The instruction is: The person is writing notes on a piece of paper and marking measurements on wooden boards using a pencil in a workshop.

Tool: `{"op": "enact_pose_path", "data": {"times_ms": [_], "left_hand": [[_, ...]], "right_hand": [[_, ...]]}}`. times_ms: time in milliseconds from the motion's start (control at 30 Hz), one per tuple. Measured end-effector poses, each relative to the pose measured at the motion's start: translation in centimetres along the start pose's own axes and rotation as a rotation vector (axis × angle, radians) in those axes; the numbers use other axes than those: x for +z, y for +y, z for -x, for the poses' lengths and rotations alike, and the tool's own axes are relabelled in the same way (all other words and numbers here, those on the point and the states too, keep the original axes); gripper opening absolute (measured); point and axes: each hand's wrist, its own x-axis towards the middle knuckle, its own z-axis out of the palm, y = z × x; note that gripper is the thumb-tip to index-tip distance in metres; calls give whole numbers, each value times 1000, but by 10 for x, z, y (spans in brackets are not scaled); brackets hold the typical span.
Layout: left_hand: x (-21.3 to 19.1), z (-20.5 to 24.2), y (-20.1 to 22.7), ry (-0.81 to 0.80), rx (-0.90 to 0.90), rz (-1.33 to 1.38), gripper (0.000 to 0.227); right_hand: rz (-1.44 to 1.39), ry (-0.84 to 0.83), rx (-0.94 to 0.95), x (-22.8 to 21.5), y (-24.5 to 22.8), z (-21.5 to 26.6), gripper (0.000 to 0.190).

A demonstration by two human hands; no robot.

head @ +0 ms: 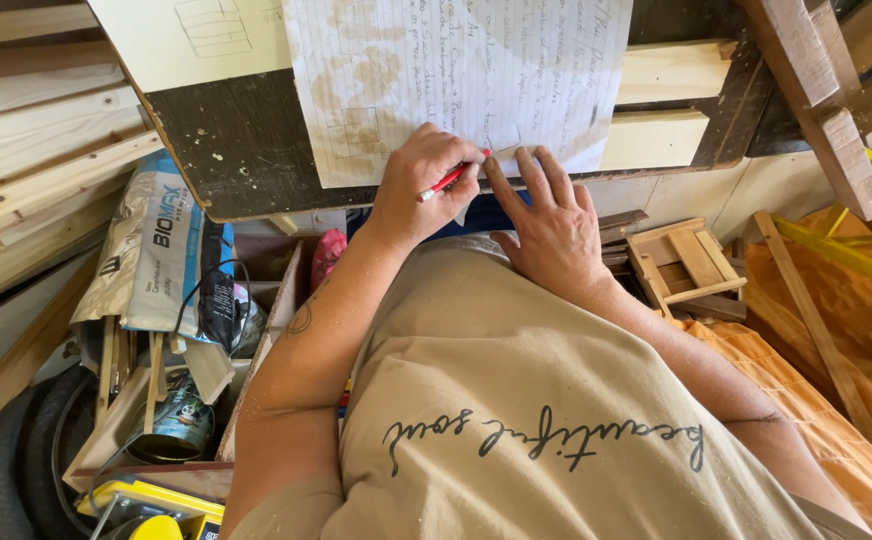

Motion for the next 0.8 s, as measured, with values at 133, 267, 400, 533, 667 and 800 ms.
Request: {"op": "enact_pose_path", "data": {"times_ms": [133, 267, 400, 533, 667, 800], "left_hand": [[-5, -5, 6, 52, 12, -68, 6], [-5, -3, 2, 39, -6, -67, 5], [-4, -3, 0, 6, 25, 7, 6], [-5, -1, 2, 50, 12, 20, 8], [-30, -9, -8, 273, 52, -85, 11], [-74, -7, -13, 494, -283, -581, 29]], "right_hand": [[-1, 5, -1, 1, 0, 1, 104], [0, 15, -7, 2, 1, 1, 104], [15, 21, -5, 3, 0, 1, 105], [15, 15, -8, 3, 1, 2, 104], [2, -74, 3, -1, 3, 1, 95], [-2, -98, 0, 0, 3, 1, 98]]}}
